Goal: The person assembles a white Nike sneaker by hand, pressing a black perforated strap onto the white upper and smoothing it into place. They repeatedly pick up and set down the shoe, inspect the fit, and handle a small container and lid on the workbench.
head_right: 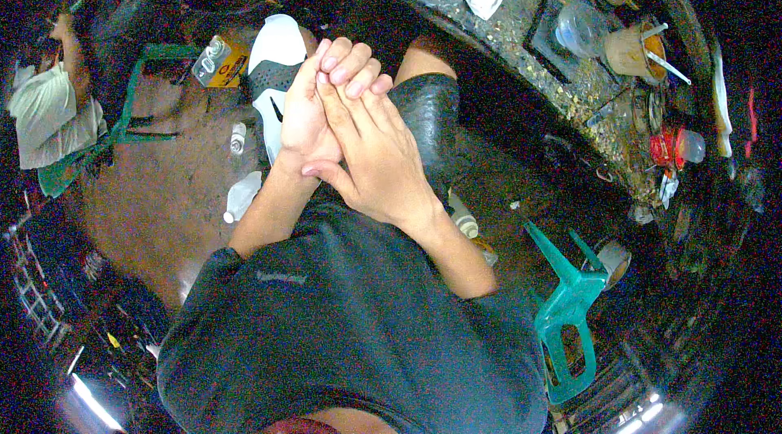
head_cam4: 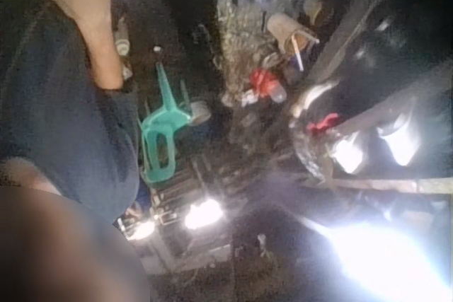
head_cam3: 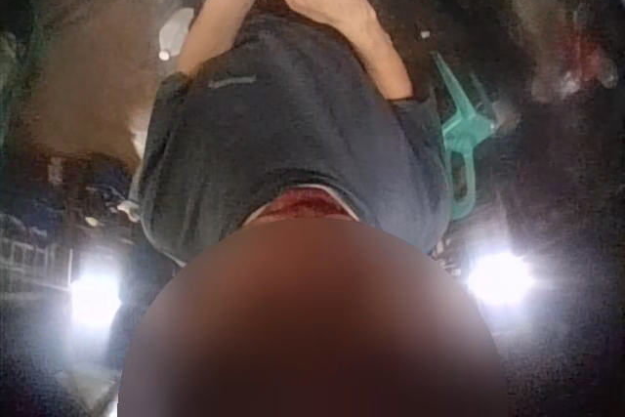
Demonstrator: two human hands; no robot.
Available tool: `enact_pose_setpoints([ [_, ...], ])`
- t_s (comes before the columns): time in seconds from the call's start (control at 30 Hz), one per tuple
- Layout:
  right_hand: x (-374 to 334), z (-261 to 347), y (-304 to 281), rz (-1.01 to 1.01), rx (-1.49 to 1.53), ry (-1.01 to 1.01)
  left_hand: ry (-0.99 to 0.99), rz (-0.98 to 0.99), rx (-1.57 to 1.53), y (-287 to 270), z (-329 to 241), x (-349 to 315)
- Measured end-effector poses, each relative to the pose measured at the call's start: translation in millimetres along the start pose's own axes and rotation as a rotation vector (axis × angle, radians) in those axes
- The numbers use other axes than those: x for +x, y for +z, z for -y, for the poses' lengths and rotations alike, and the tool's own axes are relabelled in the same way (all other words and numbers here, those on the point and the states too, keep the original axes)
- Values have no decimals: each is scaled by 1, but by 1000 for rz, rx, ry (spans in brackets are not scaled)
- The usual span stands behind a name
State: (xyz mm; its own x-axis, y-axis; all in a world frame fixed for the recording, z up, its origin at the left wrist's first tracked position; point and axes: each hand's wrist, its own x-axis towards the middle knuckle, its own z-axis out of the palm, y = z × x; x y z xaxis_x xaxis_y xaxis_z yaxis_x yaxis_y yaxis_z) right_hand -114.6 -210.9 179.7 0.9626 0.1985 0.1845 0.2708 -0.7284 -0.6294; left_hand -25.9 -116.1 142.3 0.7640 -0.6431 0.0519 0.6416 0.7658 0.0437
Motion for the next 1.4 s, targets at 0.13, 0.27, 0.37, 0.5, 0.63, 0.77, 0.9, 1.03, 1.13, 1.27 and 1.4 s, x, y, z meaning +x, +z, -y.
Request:
enact_pose_setpoints([
  [0.13,2,2,-4,20,-12,6,-6,60,-72,7,0,1],
  [0.27,-2,5,-10,-43,-33,-50,42,-207,-14,15,-6,-2],
  [0.37,-9,6,-12,-237,221,-94,84,-262,-30,13,-17,1],
  [0.5,-12,-1,-10,-613,696,149,73,-96,-125,7,-30,2],
  [0.63,-11,-14,-13,-781,1067,316,64,-129,-167,7,-35,-7],
  [0.77,-16,-23,-21,-747,1474,430,39,-150,-326,6,-36,-10],
  [0.9,-20,-27,-24,-554,1800,368,-4,-94,-375,6,-36,-10],
  [1.03,-18,-23,-18,-532,1767,434,44,-124,-234,9,-34,-11],
  [1.13,-16,-19,-15,-549,1710,419,119,-183,-94,11,-32,-12],
  [1.27,-14,-18,-18,-519,1697,421,114,-153,-93,11,-31,-12],
  [1.4,-13,-20,-19,-525,1673,427,103,-76,-104,8,-30,-14],
])
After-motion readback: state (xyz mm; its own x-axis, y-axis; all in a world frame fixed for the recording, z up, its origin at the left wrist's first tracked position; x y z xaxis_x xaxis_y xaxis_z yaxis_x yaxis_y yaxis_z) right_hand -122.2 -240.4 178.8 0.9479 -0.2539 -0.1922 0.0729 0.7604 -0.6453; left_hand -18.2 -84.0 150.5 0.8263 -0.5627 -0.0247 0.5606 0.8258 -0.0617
